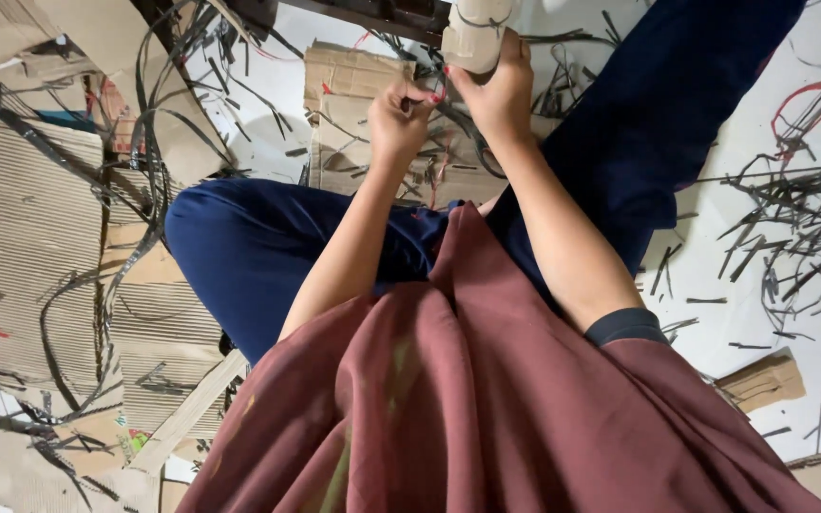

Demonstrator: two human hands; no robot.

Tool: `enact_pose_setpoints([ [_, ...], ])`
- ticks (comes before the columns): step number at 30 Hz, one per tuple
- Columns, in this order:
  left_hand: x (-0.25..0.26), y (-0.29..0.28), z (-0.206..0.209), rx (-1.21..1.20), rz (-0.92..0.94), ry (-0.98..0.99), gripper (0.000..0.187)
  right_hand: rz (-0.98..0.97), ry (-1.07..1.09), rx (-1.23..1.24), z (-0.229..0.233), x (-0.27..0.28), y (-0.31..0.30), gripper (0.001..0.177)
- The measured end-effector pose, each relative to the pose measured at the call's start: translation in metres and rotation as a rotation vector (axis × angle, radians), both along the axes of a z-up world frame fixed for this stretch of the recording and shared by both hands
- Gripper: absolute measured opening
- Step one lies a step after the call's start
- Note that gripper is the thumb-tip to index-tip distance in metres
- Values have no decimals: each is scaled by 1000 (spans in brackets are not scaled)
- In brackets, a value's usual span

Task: Wrapping cardboard around the legs and frame of a wooden chair and securing it with plastic ties.

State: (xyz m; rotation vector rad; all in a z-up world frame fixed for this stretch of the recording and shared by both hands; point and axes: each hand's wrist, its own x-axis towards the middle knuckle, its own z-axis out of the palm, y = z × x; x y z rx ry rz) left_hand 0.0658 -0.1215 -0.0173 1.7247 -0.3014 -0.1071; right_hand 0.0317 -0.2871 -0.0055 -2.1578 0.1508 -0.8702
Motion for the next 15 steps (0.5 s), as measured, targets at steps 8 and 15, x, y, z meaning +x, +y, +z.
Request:
enact_pose_setpoints([
  [8, -18, -21, 40, 253, -23, -322, 16, -105, 174, 44, -17, -11, 4, 85],
  [15, -25, -18, 53, 171, -84, -385, 17, -25, 70, 96, -12, -30, 13, 46],
])
